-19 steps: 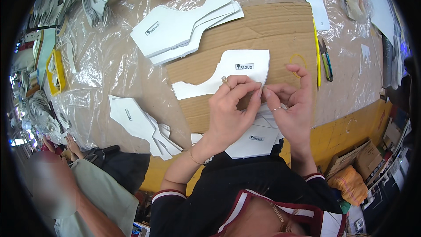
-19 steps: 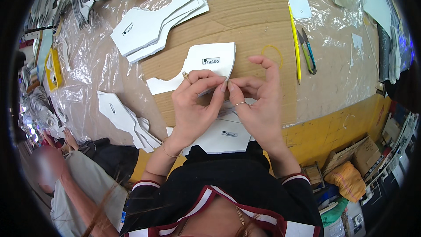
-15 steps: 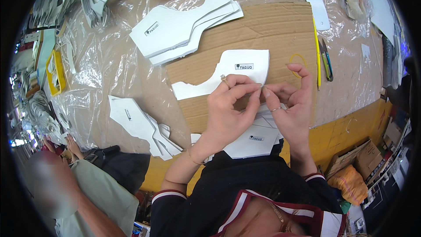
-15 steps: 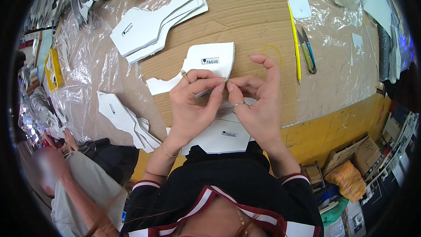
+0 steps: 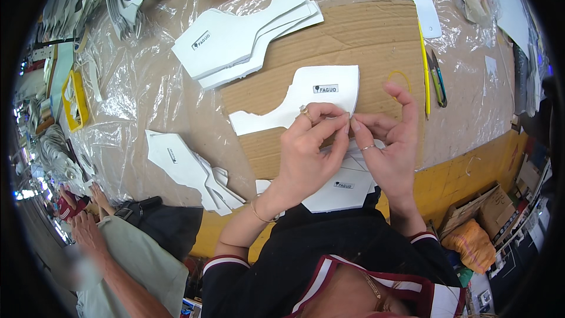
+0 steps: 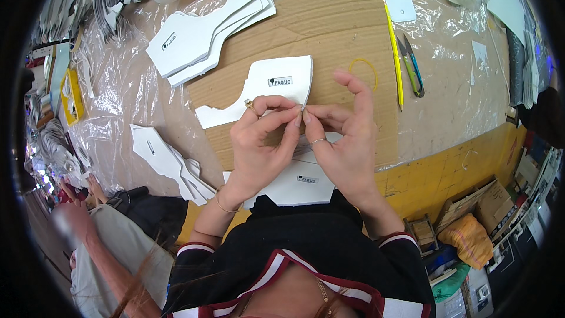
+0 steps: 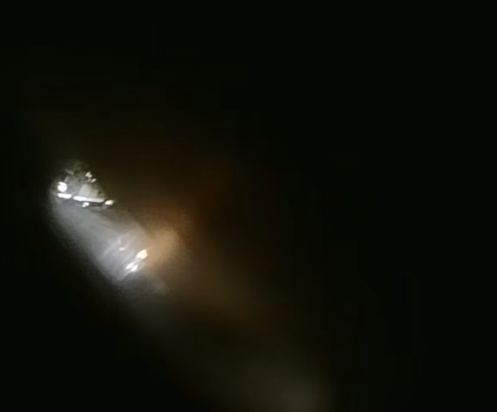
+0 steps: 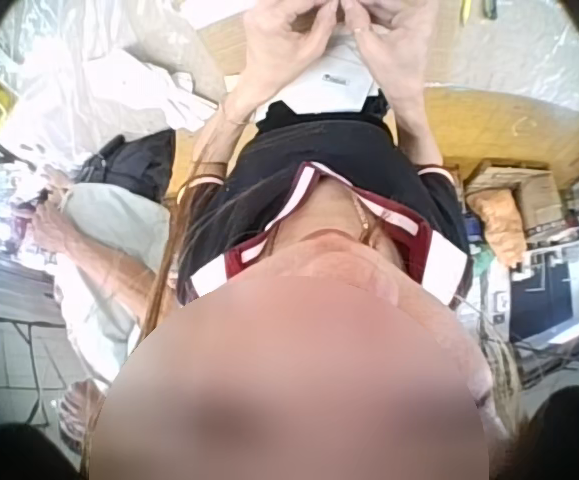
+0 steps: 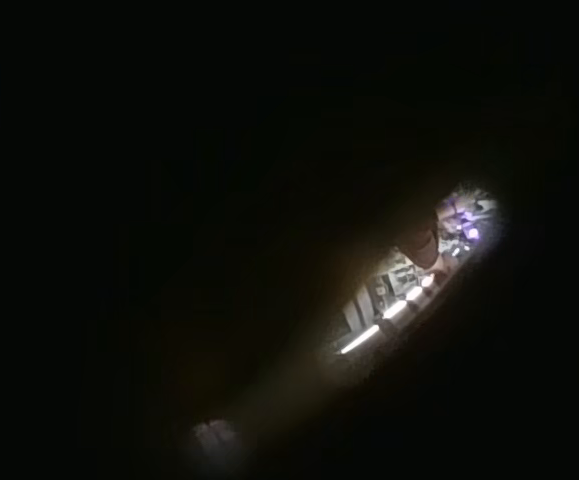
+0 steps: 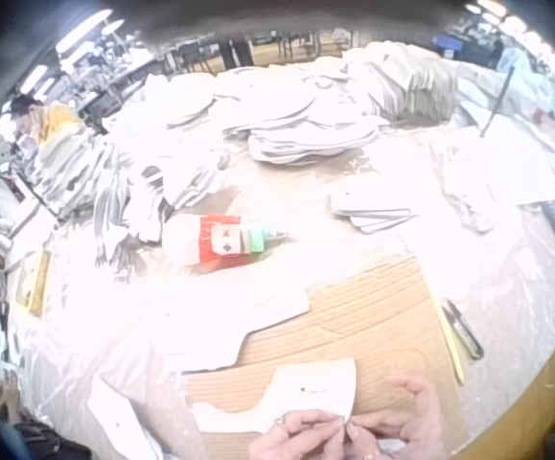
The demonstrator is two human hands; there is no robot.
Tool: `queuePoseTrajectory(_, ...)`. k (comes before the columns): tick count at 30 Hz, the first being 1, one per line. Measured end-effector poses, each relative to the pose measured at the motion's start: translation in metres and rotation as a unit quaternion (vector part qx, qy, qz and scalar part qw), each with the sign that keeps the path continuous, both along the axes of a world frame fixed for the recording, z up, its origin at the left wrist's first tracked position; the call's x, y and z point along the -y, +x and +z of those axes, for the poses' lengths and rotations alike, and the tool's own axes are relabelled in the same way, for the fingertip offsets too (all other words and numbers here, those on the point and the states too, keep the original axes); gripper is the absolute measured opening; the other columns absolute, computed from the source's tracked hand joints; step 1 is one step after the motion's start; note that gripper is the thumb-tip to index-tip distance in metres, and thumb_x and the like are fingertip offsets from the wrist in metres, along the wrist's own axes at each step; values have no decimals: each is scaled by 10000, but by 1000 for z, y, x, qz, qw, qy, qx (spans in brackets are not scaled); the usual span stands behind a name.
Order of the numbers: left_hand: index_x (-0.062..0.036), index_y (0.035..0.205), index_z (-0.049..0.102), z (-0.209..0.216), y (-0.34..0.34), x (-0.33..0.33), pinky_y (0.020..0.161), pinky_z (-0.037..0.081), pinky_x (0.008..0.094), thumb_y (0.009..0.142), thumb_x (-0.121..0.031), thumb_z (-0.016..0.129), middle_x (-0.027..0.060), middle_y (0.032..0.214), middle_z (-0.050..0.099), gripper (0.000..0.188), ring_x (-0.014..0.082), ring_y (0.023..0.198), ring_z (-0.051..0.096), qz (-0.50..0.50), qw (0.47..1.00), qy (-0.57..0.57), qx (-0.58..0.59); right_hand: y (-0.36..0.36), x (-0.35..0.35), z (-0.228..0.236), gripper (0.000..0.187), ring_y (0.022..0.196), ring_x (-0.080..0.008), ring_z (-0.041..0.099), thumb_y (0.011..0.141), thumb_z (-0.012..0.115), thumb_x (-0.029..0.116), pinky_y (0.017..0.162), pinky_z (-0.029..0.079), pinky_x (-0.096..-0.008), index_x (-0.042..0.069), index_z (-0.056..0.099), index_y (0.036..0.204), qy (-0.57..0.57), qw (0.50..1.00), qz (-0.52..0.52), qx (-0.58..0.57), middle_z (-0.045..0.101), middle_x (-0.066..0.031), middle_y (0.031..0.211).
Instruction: The person handles white cardboard pieces on a workbench, aligns them, and secures them with rubber bands. The person repeatedly picks up pieces, stacks them, and ties them together, then places the bundles on the table.
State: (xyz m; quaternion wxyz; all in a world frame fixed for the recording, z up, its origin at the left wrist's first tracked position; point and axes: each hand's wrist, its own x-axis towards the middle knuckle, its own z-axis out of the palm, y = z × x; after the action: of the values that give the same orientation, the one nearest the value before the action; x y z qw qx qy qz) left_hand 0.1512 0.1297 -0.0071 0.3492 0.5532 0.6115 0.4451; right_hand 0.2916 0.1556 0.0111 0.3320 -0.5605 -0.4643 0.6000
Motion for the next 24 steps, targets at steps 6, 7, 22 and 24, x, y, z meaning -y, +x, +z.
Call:
queuePoseTrajectory(6, 39, 933, 694, -3, -1, 1, 585, 551, 289, 790, 61, 692, 102, 956, 652, 145, 202, 735, 668, -12, 1000, 8, -27, -2, -3, -6, 475, 821, -162, 689, 844, 621, -98, 759, 549, -253, 78, 279, 1123, 25, 999, 12, 33, 697, -137, 885)
queuePoseTrajectory(7, 38, 929, 692, -3, 0, 0, 582, 549, 289, 789, 61, 693, 101, 951, 652, 142, 203, 737, 668, -9, 999, 8, -31, -2, -3, -7, 476, 817, -162, 689, 838, 623, -101, 752, 551, -255, 84, 276, 1105, 35, 999, 10, 23, 694, -132, 878)
queuePoseTrajectory(22, 1, 969, 731, 2, -10, -5, 693, 544, 287, 796, 19, 729, 109, 950, 685, 174, 203, 785, 681, -23, 999, -17, -35, 5, -6, -20, 471, 809, -175, 690, 848, 621, -108, 745, 568, -277, 112, 252, 1041, 72, 996, 31, -45, 674, -132, 888)
queuePoseTrajectory(24, 3, 966, 729, 3, -9, -6, 687, 543, 285, 797, 23, 722, 110, 947, 684, 171, 207, 780, 681, -26, 999, -7, -43, 5, -7, -20, 466, 812, -173, 690, 851, 614, -112, 747, 570, -280, 111, 250, 1038, 93, 994, 48, -21, 672, -131, 881)
